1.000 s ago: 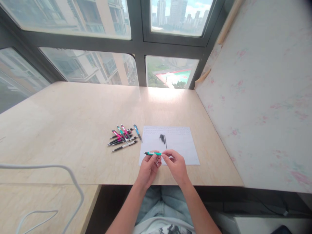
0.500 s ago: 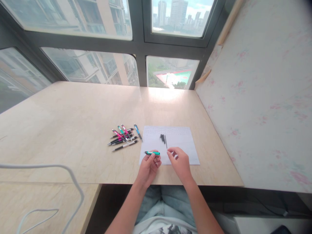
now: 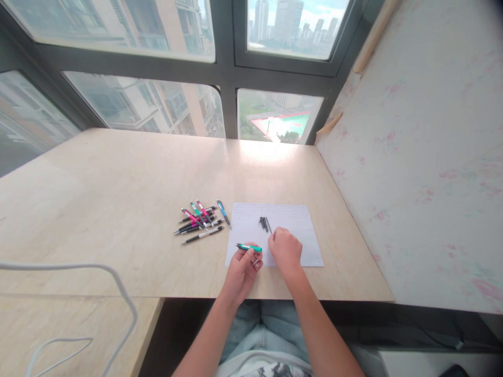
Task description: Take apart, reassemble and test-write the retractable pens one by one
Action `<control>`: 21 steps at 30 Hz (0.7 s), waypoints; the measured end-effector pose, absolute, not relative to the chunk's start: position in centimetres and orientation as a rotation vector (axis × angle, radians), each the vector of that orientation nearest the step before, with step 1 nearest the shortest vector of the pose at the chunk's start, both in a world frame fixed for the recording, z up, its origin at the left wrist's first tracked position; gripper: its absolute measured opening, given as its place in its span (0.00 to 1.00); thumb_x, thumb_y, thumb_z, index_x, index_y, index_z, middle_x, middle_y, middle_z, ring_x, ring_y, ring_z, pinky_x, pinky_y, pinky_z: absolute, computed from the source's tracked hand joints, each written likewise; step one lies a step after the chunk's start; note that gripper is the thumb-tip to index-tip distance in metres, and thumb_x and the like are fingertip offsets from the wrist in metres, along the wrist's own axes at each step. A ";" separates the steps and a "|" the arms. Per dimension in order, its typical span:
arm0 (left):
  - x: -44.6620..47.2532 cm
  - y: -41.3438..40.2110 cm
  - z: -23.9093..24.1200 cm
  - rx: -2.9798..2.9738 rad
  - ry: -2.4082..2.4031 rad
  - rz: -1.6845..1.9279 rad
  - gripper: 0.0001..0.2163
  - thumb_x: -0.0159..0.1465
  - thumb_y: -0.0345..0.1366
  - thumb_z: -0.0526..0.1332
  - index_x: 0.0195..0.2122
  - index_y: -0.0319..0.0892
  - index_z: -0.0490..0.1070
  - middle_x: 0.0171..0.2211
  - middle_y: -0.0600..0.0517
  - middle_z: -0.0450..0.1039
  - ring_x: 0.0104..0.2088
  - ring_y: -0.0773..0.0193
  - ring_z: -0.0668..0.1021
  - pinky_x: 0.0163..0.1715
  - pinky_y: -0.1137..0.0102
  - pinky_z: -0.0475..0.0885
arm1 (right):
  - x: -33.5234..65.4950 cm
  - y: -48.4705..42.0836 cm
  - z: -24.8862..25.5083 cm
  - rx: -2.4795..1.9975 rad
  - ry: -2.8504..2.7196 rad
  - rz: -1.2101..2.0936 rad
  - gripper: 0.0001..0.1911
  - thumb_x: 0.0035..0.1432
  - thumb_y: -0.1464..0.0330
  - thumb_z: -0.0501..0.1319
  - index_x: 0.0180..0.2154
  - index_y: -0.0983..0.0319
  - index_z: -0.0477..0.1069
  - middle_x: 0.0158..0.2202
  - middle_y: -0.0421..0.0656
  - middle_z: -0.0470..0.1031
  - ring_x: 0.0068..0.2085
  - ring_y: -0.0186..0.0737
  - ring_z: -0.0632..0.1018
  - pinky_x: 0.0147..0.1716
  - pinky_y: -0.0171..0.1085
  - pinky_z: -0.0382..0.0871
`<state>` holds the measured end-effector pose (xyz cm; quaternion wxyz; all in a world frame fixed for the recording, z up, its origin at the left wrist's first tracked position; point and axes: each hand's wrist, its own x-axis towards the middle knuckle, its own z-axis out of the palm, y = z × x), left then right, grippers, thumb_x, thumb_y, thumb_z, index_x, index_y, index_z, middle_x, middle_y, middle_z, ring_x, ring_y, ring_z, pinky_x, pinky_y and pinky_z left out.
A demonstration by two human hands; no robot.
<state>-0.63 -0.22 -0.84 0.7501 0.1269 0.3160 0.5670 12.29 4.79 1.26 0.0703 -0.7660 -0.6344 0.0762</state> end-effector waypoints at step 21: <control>-0.5 -0.2 -0.7 0.292 0.707 1.259 0.09 0.56 0.34 0.69 0.37 0.38 0.75 0.32 0.51 0.75 0.30 0.69 0.74 0.31 0.73 0.69 | 11.8 8.1 2.9 -2.446 -2.000 0.449 0.11 0.56 0.75 0.56 0.37 0.66 0.76 0.39 0.57 0.79 0.40 0.48 0.81 0.34 0.37 0.69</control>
